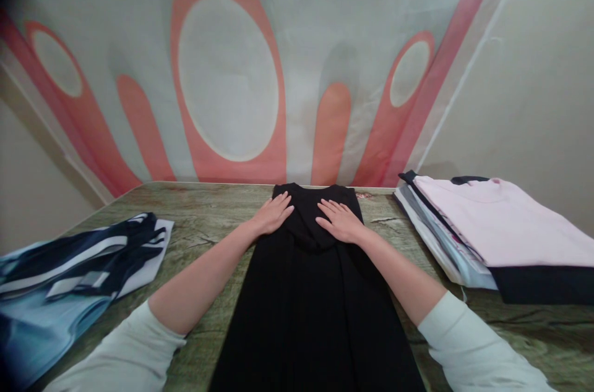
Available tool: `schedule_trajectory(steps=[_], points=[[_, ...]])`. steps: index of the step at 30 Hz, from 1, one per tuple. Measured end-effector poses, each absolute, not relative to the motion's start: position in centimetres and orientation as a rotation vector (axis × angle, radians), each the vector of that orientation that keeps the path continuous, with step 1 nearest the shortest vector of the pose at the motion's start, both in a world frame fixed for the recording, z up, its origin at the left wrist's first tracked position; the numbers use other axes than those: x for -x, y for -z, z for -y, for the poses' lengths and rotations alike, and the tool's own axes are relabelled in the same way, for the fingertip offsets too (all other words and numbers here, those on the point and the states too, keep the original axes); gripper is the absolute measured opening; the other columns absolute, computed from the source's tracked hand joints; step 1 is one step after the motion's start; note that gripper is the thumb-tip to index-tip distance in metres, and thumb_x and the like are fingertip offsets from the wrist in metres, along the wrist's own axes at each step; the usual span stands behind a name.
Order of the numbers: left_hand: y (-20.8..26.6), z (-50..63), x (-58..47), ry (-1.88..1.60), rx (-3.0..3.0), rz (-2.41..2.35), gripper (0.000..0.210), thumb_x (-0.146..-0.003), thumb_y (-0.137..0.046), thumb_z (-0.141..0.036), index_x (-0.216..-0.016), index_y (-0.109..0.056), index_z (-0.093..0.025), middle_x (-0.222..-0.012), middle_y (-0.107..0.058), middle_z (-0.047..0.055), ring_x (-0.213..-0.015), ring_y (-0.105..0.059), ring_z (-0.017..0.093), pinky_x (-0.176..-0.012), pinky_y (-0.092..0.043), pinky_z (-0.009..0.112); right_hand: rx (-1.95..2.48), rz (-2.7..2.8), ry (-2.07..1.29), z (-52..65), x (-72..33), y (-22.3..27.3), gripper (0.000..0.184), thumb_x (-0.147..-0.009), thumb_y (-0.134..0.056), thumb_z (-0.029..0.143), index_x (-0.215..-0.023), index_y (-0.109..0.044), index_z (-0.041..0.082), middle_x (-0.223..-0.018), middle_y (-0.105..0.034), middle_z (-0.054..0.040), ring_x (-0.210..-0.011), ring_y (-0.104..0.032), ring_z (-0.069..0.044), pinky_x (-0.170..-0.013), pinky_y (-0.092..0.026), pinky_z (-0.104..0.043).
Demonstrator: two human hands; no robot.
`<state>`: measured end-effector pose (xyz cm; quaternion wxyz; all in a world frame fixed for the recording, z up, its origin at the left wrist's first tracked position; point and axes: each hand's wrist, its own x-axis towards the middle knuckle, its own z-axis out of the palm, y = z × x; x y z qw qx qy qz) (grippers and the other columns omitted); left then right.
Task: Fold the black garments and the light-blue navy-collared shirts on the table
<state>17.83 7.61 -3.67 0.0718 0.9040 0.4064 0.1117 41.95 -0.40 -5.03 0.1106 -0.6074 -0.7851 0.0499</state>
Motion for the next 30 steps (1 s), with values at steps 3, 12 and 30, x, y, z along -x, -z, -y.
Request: schedule_trajectory(steps=[3,12,30], points=[[2.8,-6.9,-17.7,-0.336,-2.720,-1.230,0.055,-0.093,-0.023,-0.042,-0.138,-0.025,-0.011,-0.145,-0.021,0.013,-0.134,-0.017,0.022,-0.106,-0.018,0.038,1.806,2.289,-0.137,0.0,-42.4,5.3,0.061,-0.086,-0.022,0.061,-0.139,-0.027,0.029,-0.146,-0.024,0.0000,-0.134,-0.020,-0.022,-0.107,-0.018,-0.043],[0.8,0.5,-16.3,-0.153,-2.758,-1.015,0.054,-0.091,-0.032,-0.039,-0.135,-0.032,-0.008,-0.143,-0.027,0.016,-0.131,-0.026,0.025,-0.105,-0.020,0.037,1.826,2.264,-0.118,-0.7,-43.3,5.6,0.061,-0.087,-0.022,0.060,-0.139,-0.029,0.029,-0.146,-0.025,0.0001,-0.133,-0.020,-0.022,-0.107,-0.018,-0.043],[0.9,3.9,-14.8,-0.072,-2.947,-0.812,0.053,-0.093,-0.021,-0.051,-0.141,-0.018,-0.029,-0.148,-0.015,0.003,-0.135,-0.013,0.023,-0.106,-0.011,0.045,1.844,2.087,0.041,-0.3,-43.8,5.2,0.050,-0.090,-0.029,0.043,-0.126,-0.048,0.016,-0.134,-0.045,-0.0098,-0.126,-0.035,-0.022,-0.104,-0.025,-0.040]])
